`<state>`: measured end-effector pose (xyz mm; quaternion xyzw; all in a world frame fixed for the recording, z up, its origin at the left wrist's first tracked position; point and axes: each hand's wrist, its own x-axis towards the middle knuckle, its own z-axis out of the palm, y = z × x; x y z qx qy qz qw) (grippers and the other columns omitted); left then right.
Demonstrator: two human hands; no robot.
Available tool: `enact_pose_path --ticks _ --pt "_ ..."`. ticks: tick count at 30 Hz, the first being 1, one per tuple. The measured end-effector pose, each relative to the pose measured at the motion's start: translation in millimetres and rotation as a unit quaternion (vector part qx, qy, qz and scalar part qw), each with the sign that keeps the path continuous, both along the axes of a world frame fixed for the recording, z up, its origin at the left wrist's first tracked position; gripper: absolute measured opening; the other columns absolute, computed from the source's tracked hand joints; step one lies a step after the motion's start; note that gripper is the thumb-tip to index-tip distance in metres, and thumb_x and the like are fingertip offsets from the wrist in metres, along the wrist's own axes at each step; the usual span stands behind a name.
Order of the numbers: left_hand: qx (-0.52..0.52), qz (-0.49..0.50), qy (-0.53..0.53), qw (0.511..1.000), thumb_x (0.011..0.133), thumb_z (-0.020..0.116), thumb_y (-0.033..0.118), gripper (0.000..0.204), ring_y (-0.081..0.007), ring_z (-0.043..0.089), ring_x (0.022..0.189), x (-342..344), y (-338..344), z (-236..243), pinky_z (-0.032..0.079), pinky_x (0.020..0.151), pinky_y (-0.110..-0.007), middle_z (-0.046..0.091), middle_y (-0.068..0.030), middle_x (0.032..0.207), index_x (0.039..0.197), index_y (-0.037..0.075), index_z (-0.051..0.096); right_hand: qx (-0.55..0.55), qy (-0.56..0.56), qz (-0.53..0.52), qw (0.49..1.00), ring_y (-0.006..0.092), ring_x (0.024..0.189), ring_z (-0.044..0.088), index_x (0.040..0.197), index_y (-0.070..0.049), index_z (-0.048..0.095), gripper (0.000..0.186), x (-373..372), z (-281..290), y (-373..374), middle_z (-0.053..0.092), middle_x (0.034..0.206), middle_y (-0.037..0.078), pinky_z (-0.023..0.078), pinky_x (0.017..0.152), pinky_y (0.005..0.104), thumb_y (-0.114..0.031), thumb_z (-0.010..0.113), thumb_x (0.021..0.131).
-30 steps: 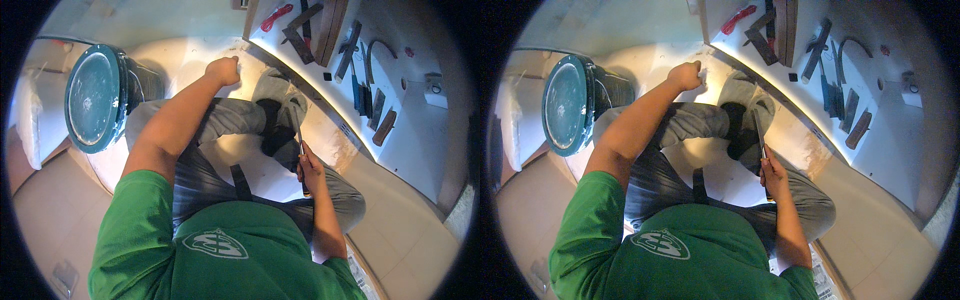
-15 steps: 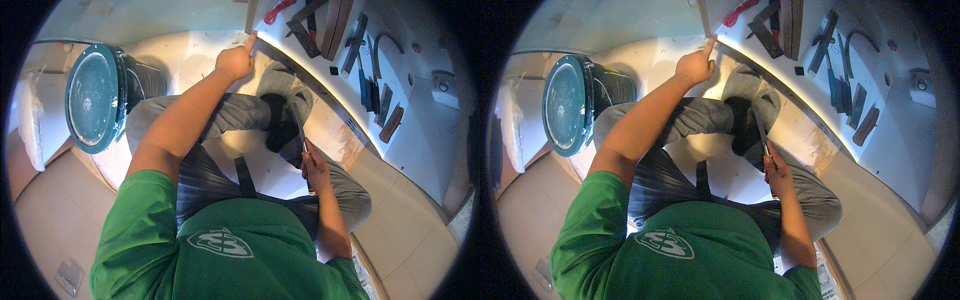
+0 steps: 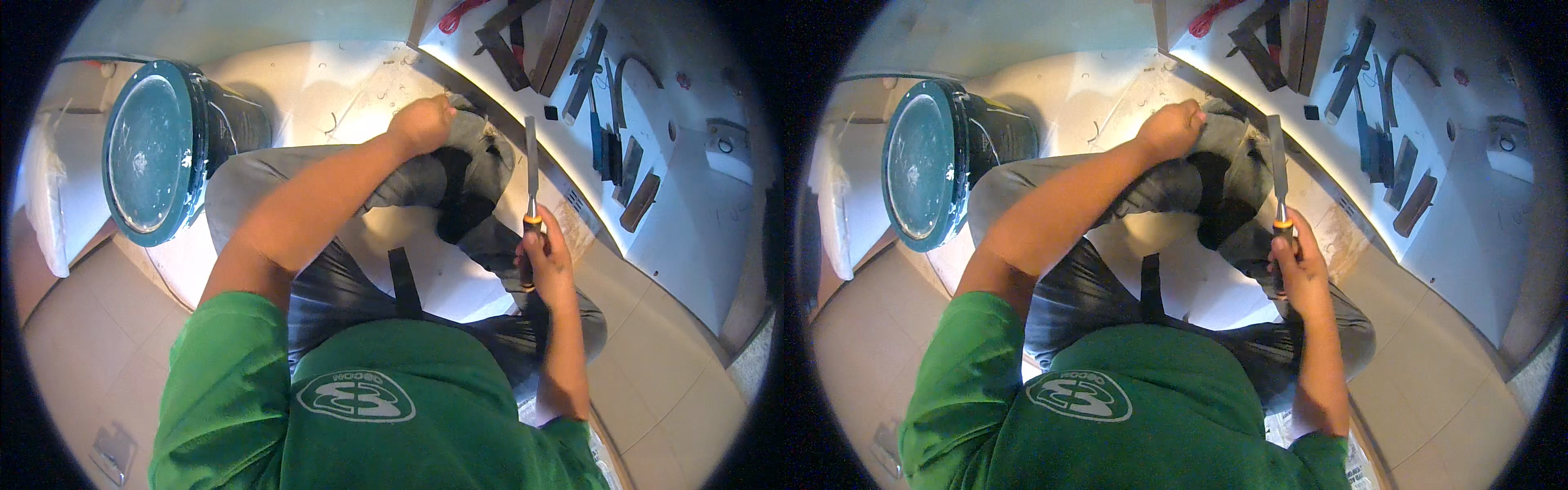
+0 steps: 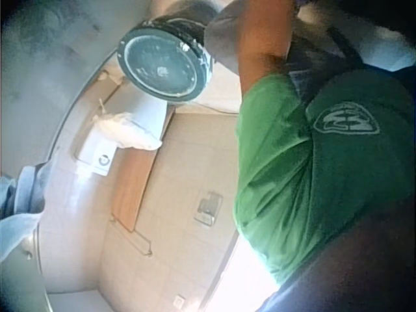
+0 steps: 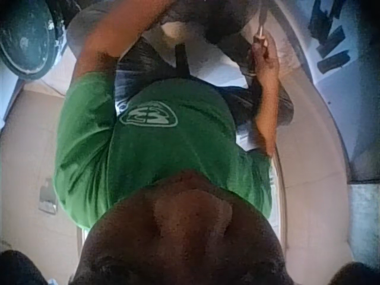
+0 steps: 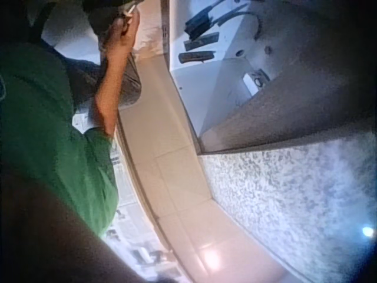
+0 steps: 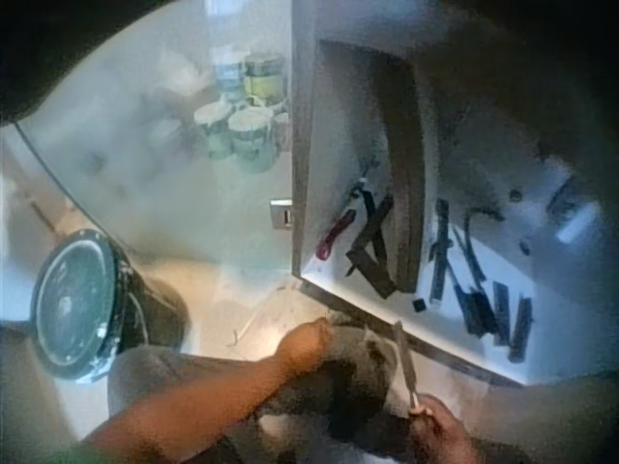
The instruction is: The person sits on the floor under a bathroom vanity and installs a wooden trim piece along the cabinet's bottom edge. They use a screwdriver to drive screws into the trim, securing it in place.
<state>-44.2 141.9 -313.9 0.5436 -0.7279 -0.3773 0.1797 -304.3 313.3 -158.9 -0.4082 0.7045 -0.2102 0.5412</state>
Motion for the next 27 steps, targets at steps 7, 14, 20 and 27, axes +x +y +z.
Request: enact_pose_path --ticks 7,14,20,27 --pt "0.372 0.171 0.417 0.812 0.105 0.039 0.063 0.063 -0.0185 0.065 0.071 -36 23 -2 0.05 0.069 -0.035 0.071 -0.0103 0.083 0.1 0.005 0.061 -0.041 0.198 0.173 0.964 0.0315 0.084 0.068 0.147 -0.012 0.048 0.054 12 -3 -62 0.068 0.097 0.022 0.053 0.079 0.0402 -0.015 0.066 0.096" --pt "0.31 0.286 0.489 0.763 0.103 0.054 0.054 0.051 -0.0178 0.066 0.066 -76 12 23 0.049 0.062 -0.029 0.067 -0.0096 0.082 0.107 0.003 0.058 -0.096 0.205 0.198 0.954 0.04 0.087 0.07 0.139 -0.008 0.055 0.046 9 -26 -83 0.071 0.097 0.026 0.053 0.078 0.0445 -0.019 0.066 0.096" --pt "0.339 0.276 0.486 0.757 0.101 0.064 0.041 0.038 -0.0188 0.07 0.067 -99 14 5 0.05 0.059 -0.028 0.062 -0.0074 0.082 0.101 0.004 0.055 -0.104 0.304 0.243 0.915 0.0447 0.092 0.07 0.135 -0.008 0.058 0.042 7 -9 -82 0.07 0.098 0.027 0.054 0.079 0.0484 -0.022 0.066 0.096" --pt "0.363 0.263 0.485 0.751 0.101 0.066 0.037 0.034 -0.0187 0.071 0.068 -116 10 10 0.05 0.06 -0.029 0.064 -0.0083 0.084 0.098 0.005 0.055 -0.137 0.369 0.263 0.881 0.0423 0.083 0.07 0.138 -0.011 0.061 0.046 -13 -14 -90 0.071 0.091 0.025 0.054 0.074 0.0474 -0.035 0.065 0.099"
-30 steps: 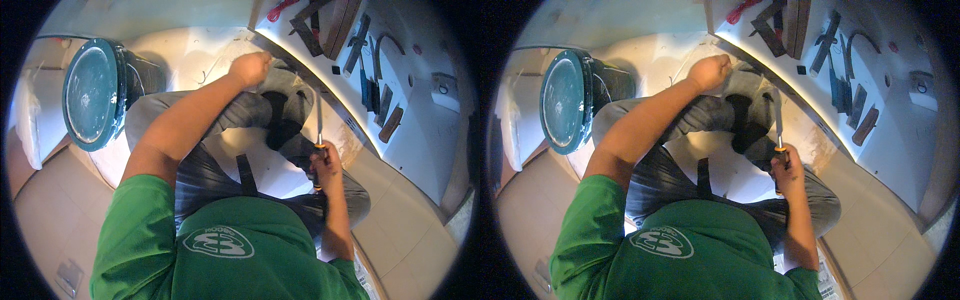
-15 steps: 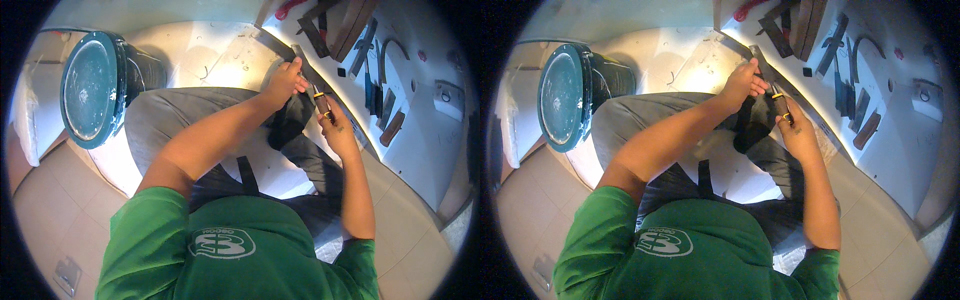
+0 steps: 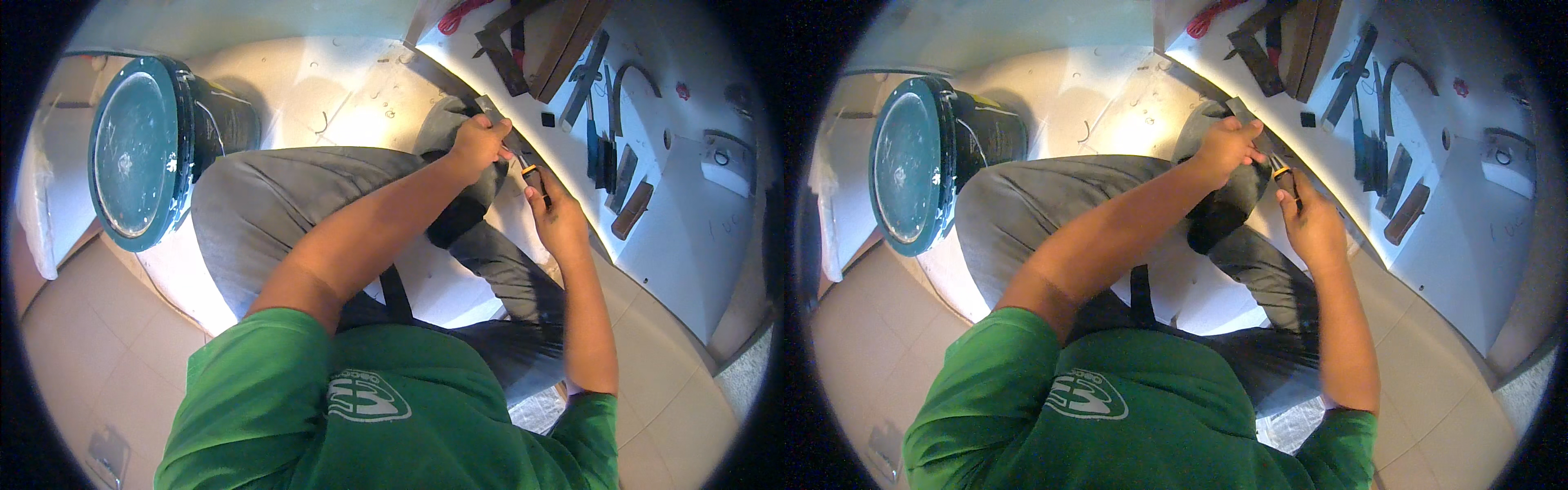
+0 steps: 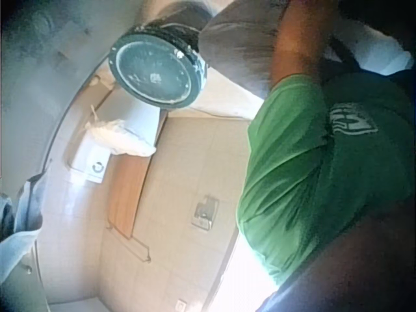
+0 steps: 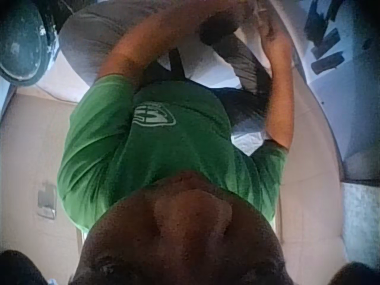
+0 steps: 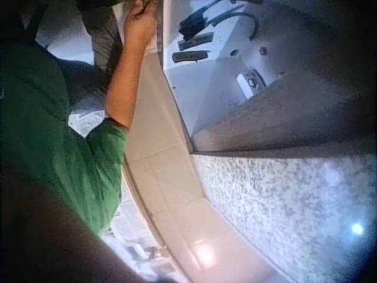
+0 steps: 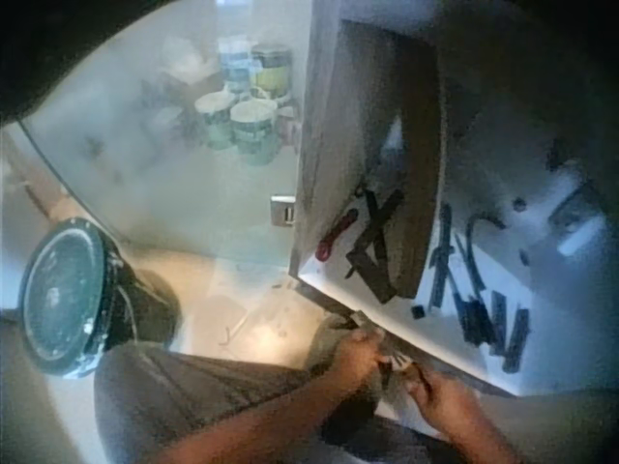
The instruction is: The person sits on the floor under a bathroom vanity and installs a wooden trim piece along the cabinet's bottom edge. They use a screwdriver to drive screws into the trim, securing it in place.
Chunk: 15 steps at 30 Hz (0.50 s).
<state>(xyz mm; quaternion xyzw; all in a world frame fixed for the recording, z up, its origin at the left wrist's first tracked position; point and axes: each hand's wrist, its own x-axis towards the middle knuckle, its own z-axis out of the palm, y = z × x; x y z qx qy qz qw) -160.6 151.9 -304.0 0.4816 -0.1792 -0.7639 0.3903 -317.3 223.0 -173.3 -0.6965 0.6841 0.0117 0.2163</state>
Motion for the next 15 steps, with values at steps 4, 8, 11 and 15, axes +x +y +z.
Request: enact_pose_path --ticks 4,8,11,15 --pt "0.002 0.016 0.024 1.0 0.102 0.065 0.035 0.032 -0.02 0.071 0.067 -6 -5 -2 0.051 0.06 -0.03 0.066 -0.0091 0.083 0.099 0.005 0.054 -0.003 0.041 0.011 0.999 0.0402 0.078 0.071 0.141 -0.015 0.061 0.049 -1 3 -9 0.071 0.087 0.024 0.054 0.072 0.0457 -0.042 0.062 0.101" --pt "0.005 0.045 0.039 0.998 0.104 0.063 0.032 0.031 -0.021 0.07 0.066 -10 -7 -4 0.051 0.059 -0.03 0.068 -0.0106 0.083 0.099 0.003 0.053 0.0 0.044 0.013 0.999 0.0394 0.078 0.071 0.143 -0.016 0.06 0.051 0 4 -14 0.071 0.087 0.024 0.054 0.071 0.0453 -0.046 0.06 0.101" --pt "0.019 0.054 0.051 0.997 0.104 0.061 0.029 0.028 -0.0201 0.069 0.062 -14 -4 0 0.05 0.054 -0.03 0.067 -0.0104 0.082 0.104 0.002 0.054 -0.005 0.04 0.011 0.999 0.0388 0.077 0.071 0.142 -0.017 0.061 0.05 -7 -1 -11 0.071 0.086 0.023 0.054 0.071 0.0453 -0.045 0.06 0.101" --pt "0.027 0.039 0.029 0.998 0.104 0.06 0.026 0.026 -0.0197 0.068 0.06 -20 -4 0 0.05 0.053 -0.03 0.066 -0.0107 0.083 0.106 0.0 0.055 -0.01 0.036 0.012 0.999 0.0374 0.076 0.07 0.142 -0.018 0.062 0.049 -10 1 -9 0.07 0.085 0.023 0.053 0.07 0.045 -0.044 0.06 0.1"
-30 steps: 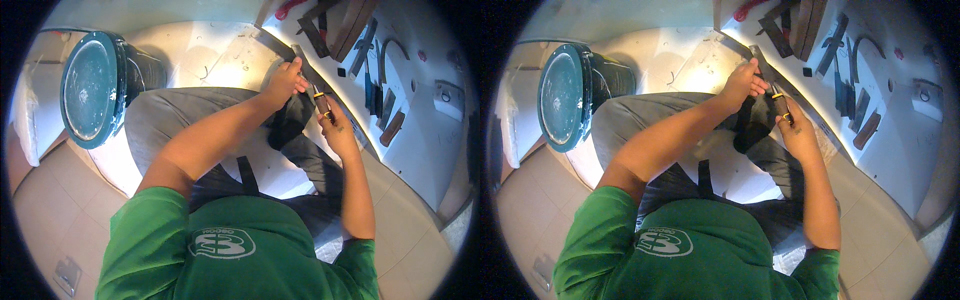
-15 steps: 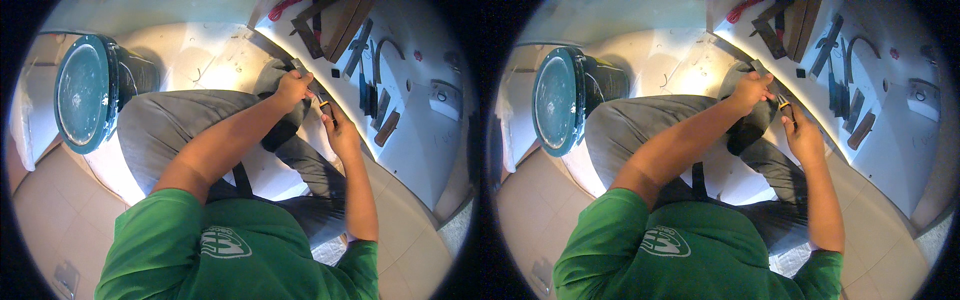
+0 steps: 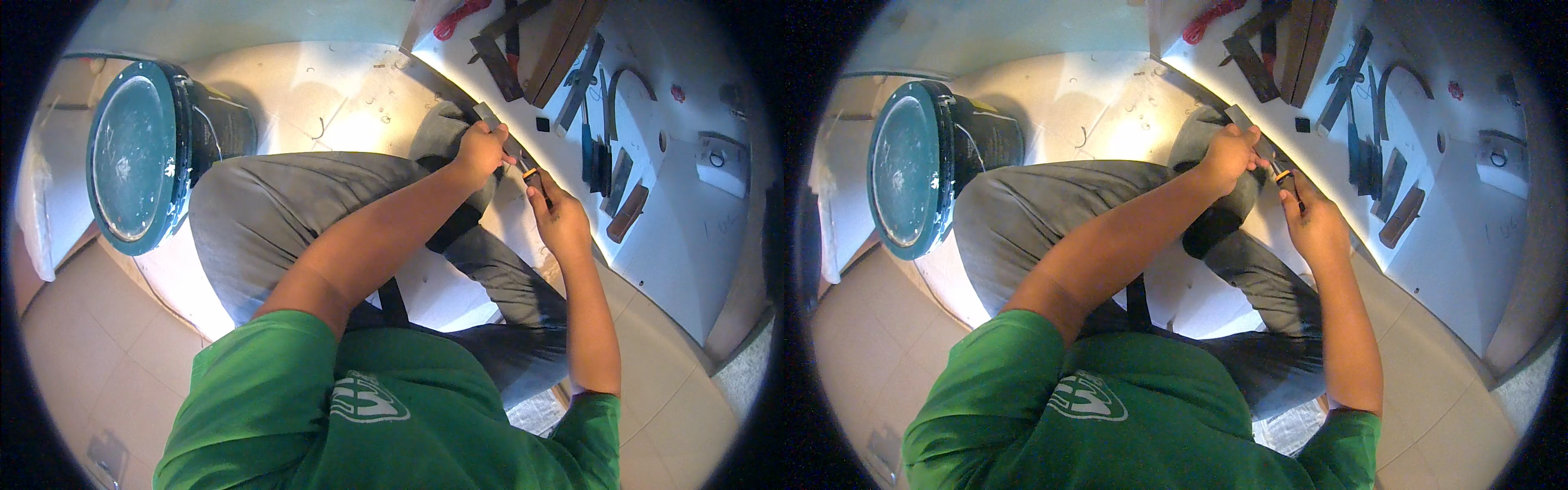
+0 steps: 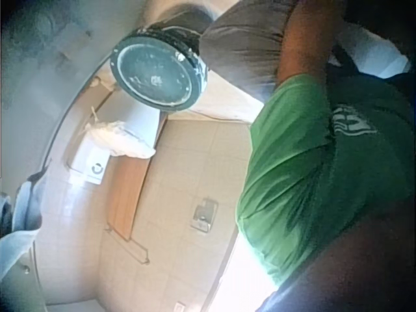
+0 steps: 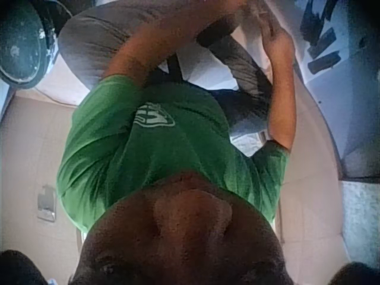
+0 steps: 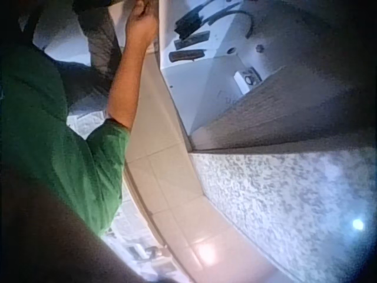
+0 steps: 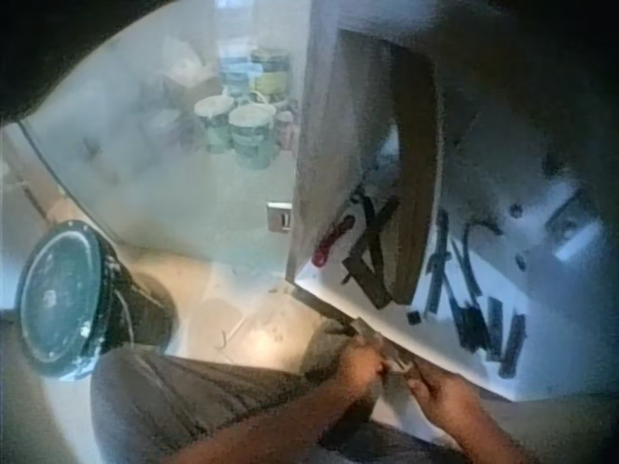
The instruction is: The person sits on the floor under a bathroom vanity and installs a wooden trim piece along the cabinet's bottom edge. They use a screwdriver to drive screws into the trim, securing it in place.
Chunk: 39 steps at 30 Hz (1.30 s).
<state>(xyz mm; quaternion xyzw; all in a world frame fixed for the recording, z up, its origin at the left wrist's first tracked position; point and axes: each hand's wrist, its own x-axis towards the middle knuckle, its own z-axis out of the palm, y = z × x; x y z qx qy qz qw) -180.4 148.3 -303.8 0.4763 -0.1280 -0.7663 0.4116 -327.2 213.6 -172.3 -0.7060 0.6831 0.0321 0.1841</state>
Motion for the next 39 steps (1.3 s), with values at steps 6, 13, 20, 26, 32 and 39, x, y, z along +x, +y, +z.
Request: enact_pose_path --ticks 6,13,20,26,32,39 --pt "-0.028 0.069 0.044 0.996 0.104 0.06 0.024 0.027 -0.0214 0.068 0.059 0 -3 -5 0.053 0.058 -0.03 0.067 -0.0108 0.086 0.106 -0.002 0.055 0.026 0.025 -0.006 0.999 0.0359 0.077 0.071 0.142 -0.02 0.062 0.049 5 6 -8 0.071 0.087 0.022 0.054 0.071 0.0433 -0.044 0.061 0.1" --pt "-0.025 0.039 -0.003 0.999 0.104 0.06 0.031 0.028 -0.0167 0.067 0.068 2 -2 2 0.046 0.064 -0.032 0.067 -0.0066 0.084 0.103 0.004 0.054 0.008 0.018 0.014 1.0 0.0397 0.085 0.071 0.139 -0.019 0.063 0.048 2 -2 -12 0.073 0.09 0.019 0.055 0.074 0.0498 -0.044 0.061 0.099" --pt "-0.041 0.061 0.01 0.997 0.104 0.061 0.032 0.029 -0.0172 0.067 0.068 -3 1 2 0.045 0.063 -0.031 0.064 -0.0072 0.087 0.1 0.004 0.054 0.014 0.015 0.01 1.0 0.0402 0.084 0.071 0.139 -0.019 0.063 0.047 -8 -6 -8 0.072 0.089 0.02 0.055 0.074 0.0504 -0.045 0.059 0.1" --pt "-0.042 0.063 -0.018 0.997 0.104 0.061 0.033 0.03 -0.0181 0.067 0.065 16 -13 0 0.045 0.061 -0.03 0.062 -0.0069 0.085 0.101 0.004 0.053 0.032 0.031 0.009 0.999 0.0405 0.083 0.071 0.139 -0.019 0.063 0.049 18 6 -26 0.072 0.086 0.021 0.054 0.073 0.0511 -0.048 0.056 0.101" --pt "-0.026 0.057 -0.023 0.998 0.103 0.063 0.031 0.029 -0.0185 0.068 0.067 1 -2 -3 0.045 0.061 -0.031 0.063 -0.0071 0.08 0.102 0.003 0.054 0.029 0.017 0.004 0.999 0.0422 0.084 0.07 0.135 -0.017 0.065 0.046 6 4 -18 0.071 0.086 0.023 0.054 0.073 0.053 -0.048 0.055 0.101" --pt "-0.024 0.067 0.008 0.997 0.102 0.064 0.03 0.03 -0.0194 0.068 0.066 11 -3 2 0.045 0.062 -0.034 0.062 -0.0075 0.08 0.103 0.003 0.053 0.045 0.024 0.004 0.999 0.0421 0.083 0.07 0.134 -0.018 0.066 0.046 11 9 -24 0.071 0.086 0.023 0.054 0.072 0.0529 -0.047 0.056 0.1"
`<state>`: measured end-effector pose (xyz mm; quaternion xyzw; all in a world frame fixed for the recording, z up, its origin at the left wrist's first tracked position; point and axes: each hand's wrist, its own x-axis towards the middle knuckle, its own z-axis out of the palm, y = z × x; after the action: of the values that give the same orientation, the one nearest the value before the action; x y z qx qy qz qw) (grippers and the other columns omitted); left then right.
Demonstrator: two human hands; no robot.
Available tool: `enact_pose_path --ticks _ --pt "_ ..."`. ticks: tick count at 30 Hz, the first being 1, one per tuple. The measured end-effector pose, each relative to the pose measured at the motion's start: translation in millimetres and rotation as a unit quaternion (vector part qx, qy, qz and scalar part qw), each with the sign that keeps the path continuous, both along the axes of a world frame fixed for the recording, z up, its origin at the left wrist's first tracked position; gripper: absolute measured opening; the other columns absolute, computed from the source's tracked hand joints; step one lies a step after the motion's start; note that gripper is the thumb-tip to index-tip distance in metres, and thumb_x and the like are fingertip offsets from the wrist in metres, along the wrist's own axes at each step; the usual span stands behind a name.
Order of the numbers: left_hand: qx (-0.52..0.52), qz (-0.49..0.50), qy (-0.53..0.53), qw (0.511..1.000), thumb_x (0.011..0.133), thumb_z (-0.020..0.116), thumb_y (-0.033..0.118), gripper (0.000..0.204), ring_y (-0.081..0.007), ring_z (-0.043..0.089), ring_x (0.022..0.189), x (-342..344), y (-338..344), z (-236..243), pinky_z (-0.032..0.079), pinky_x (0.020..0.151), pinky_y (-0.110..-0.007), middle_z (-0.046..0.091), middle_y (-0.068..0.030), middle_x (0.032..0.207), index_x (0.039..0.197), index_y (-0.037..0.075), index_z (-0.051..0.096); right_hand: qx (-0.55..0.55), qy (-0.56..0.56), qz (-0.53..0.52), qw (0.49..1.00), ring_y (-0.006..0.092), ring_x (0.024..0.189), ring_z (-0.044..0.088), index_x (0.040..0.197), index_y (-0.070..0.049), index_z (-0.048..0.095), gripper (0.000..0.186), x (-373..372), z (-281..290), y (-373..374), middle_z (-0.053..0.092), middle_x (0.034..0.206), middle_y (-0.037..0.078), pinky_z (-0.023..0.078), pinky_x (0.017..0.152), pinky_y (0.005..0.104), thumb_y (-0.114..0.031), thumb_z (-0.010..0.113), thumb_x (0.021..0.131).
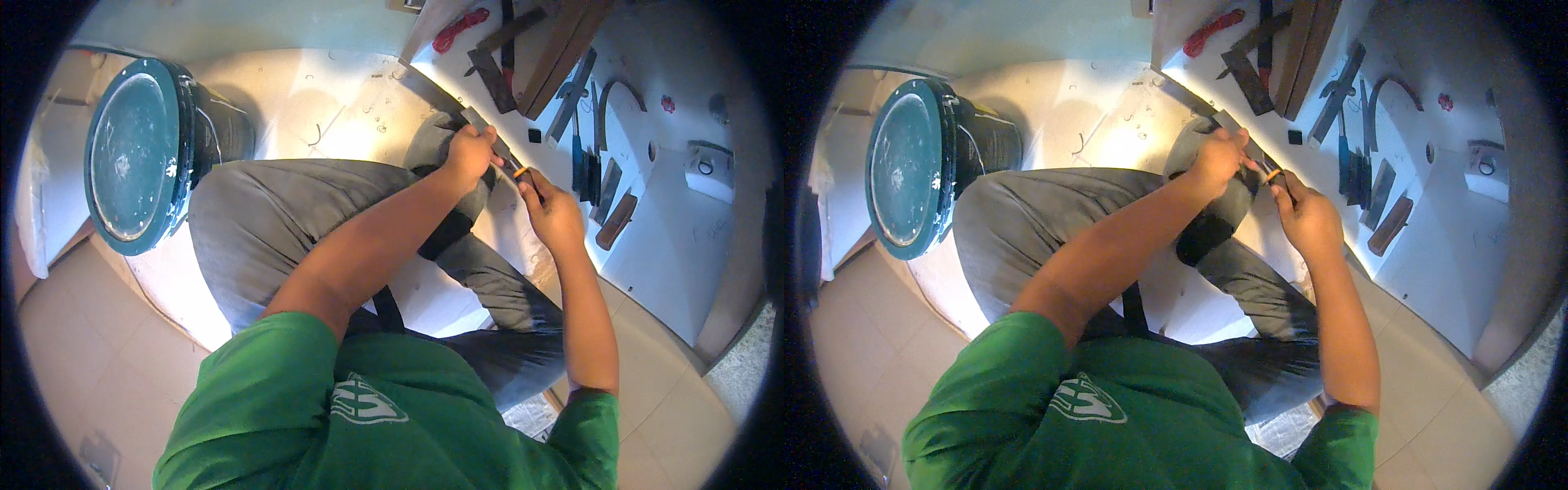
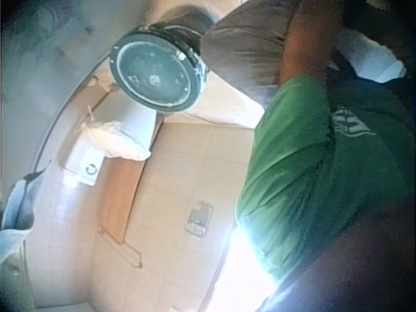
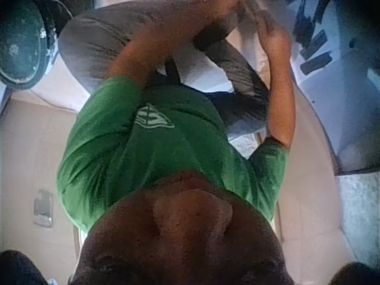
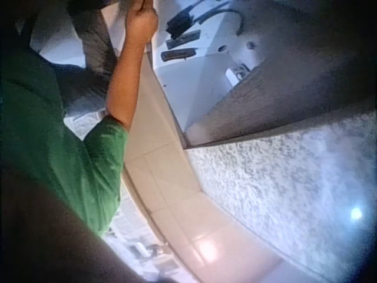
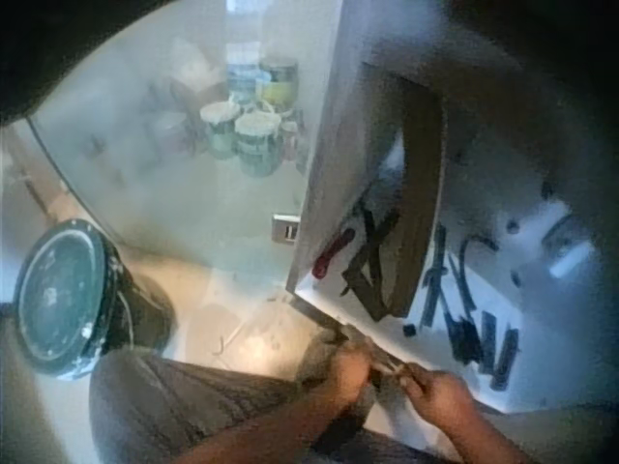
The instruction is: The person sits on the floor under a bathroom vanity and installs a wooden trim piece along the cabinet's bottom edge. They use a screwdriver to drive screws into the trim, securing it in place.
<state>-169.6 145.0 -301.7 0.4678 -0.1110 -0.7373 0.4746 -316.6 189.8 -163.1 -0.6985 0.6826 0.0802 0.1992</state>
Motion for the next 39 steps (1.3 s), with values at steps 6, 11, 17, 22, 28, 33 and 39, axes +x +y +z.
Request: enact_pose_path --ticks 6,11,17,22,28,33,39 --pt "0.018 -0.014 -0.042 0.999 0.103 0.061 0.023 0.026 -0.0198 0.066 0.06 15 -17 -6 0.051 0.059 -0.033 0.066 -0.0117 0.084 0.106 -0.002 0.055 -0.031 0.004 0.019 0.999 0.0408 0.084 0.071 0.133 -0.019 0.066 0.044 13 -4 -7 0.072 0.086 0.021 0.054 0.072 0.0518 -0.046 0.058 0.1" --pt "0.001 0.009 -0.023 1.0 0.101 0.067 0.028 0.03 -0.021 0.066 0.06 -2 -2 -1 0.046 0.058 -0.033 0.061 -0.0084 0.079 0.102 0.002 0.052 -0.016 -0.003 0.007 1.0 0.0407 0.084 0.071 0.131 -0.018 0.067 0.043 5 -5 -2 0.072 0.087 0.021 0.054 0.073 0.0514 -0.046 0.058 0.1" --pt "0.021 0.023 -0.029 0.999 0.102 0.063 0.023 0.026 -0.0227 0.067 0.059 18 -14 0 0.051 0.061 -0.036 0.067 -0.0125 0.084 0.101 -0.002 0.055 -0.024 0.003 0.002 1.0 0.041 0.086 0.071 0.131 -0.018 0.068 0.044 21 -4 -8 0.073 0.09 0.021 0.055 0.076 0.0511 -0.047 0.059 0.099" --pt "0.009 -0.002 -0.054 0.998 0.101 0.065 0.029 0.029 -0.0199 0.065 0.06 13 -3 7 0.045 0.059 -0.032 0.059 -0.0079 0.07 0.099 0.001 0.055 0.003 -0.012 -0.016 1.0 0.0417 0.089 0.071 0.135 -0.017 0.067 0.047 8 -8 0 0.073 0.093 0.022 0.055 0.079 0.0515 -0.047 0.059 0.099" --pt "-0.009 0.016 -0.054 0.998 0.101 0.065 0.028 0.031 -0.0193 0.064 0.061 14 -11 -5 0.046 0.059 -0.034 0.059 -0.008 0.07 0.096 -0.001 0.056 -0.035 -0.018 0.002 0.999 0.0416 0.088 0.071 0.134 -0.016 0.067 0.048 16 -14 -2 0.073 0.091 0.022 0.056 0.078 0.0509 -0.048 0.057 0.1" --pt "-0.007 -0.023 -0.075 0.997 0.101 0.065 0.028 0.03 -0.0206 0.065 0.062 29 -17 1 0.049 0.059 -0.034 0.058 -0.008 0.071 0.093 0.001 0.054 0.0 0.004 -0.019 1.0 0.0412 0.088 0.071 0.134 -0.016 0.067 0.048 32 -3 -8 0.073 0.091 0.023 0.056 0.078 0.051 -0.048 0.057 0.1" --pt "0.001 -0.029 -0.052 0.998 0.101 0.065 0.026 0.029 -0.0221 0.067 0.062 17 -11 -15 0.051 0.064 -0.033 0.061 -0.0095 0.072 0.101 0.0 0.053 -0.018 -0.031 -0.005 0.999 0.0419 0.088 0.071 0.134 -0.016 0.067 0.046 19 -10 -3 0.073 0.091 0.023 0.055 0.078 0.0525 -0.047 0.056 0.101"
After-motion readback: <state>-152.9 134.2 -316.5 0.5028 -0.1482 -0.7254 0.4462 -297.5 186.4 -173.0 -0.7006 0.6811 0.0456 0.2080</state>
